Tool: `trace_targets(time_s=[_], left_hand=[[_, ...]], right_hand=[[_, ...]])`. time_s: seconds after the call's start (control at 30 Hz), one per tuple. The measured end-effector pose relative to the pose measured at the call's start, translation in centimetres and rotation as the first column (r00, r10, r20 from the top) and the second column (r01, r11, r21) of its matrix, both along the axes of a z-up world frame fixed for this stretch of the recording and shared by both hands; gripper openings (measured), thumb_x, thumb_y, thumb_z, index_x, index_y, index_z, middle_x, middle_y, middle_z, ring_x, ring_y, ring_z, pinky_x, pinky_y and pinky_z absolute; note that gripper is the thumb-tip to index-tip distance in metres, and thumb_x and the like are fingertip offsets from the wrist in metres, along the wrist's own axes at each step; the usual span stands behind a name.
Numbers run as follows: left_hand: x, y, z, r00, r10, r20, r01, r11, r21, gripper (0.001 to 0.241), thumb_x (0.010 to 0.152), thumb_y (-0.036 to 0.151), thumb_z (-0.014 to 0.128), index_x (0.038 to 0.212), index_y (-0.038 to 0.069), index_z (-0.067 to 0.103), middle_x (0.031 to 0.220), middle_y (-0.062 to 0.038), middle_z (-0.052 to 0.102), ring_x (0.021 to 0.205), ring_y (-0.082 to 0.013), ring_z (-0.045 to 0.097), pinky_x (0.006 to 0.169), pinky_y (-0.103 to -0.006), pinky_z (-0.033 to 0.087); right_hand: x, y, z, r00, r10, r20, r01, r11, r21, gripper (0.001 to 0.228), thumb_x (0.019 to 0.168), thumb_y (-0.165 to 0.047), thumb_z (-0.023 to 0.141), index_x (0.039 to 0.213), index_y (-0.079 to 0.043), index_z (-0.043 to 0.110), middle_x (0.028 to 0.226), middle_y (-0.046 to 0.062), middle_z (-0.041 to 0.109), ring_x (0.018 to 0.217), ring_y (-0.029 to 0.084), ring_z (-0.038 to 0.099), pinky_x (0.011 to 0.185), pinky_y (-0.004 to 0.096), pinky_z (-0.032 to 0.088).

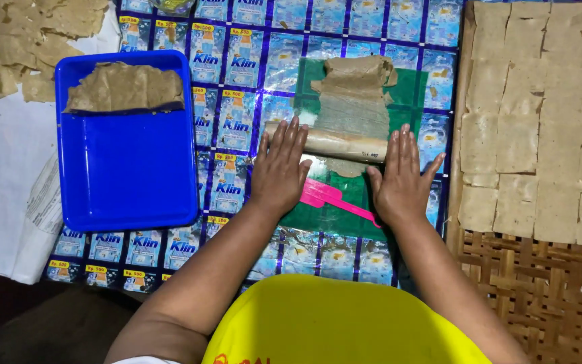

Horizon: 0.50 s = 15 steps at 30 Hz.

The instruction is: Rolling out dough and cutting it into rectangular pastry sheets on a flat surface.

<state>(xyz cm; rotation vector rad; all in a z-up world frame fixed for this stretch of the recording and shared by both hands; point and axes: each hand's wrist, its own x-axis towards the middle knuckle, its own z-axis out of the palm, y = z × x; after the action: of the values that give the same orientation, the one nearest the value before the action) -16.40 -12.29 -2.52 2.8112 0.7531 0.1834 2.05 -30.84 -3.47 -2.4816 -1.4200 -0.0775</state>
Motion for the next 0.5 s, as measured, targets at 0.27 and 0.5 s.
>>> trace_targets(time_s=[0.27, 0.5], left_hand=[[7.5, 5.1, 0.0, 0.979, 0.086, 0.188, -0.095, 0.994, 0.044, 0.044, 0.106, 0.040, 0.042, 0.142, 0.016, 0.051, 0.153, -0.012, 0.044, 0.148, -0.0312, 0.035, 0.126, -0.0578, 0.007], [5.7, 2.6, 1.0, 0.996, 0.071, -0.056, -0.074, 0.996, -0.051, 0.057, 0.111, 0.045, 0.028, 0.160, 0.018, 0.039, 0.171, -0.010, 0.027, 0.159, -0.0292, 0.017, 0.128, -0.0553, -0.002]], right_hand=[[6.3, 5.8, -0.4, 0.983, -0.152, -0.101, 0.148, 0.988, -0.040, 0.059, 0.115, -0.048, 0.030, 0.161, -0.013, 0.039, 0.169, 0.017, 0.026, 0.156, 0.034, 0.027, 0.106, 0.086, -0.008], [4.0, 4.2, -0.3, 0.988, -0.133, -0.072, 0.130, 0.990, -0.048, 0.065, 0.114, -0.048, 0.028, 0.164, -0.008, 0.031, 0.172, 0.019, 0.022, 0.160, 0.030, 0.021, 0.113, 0.077, -0.016]])
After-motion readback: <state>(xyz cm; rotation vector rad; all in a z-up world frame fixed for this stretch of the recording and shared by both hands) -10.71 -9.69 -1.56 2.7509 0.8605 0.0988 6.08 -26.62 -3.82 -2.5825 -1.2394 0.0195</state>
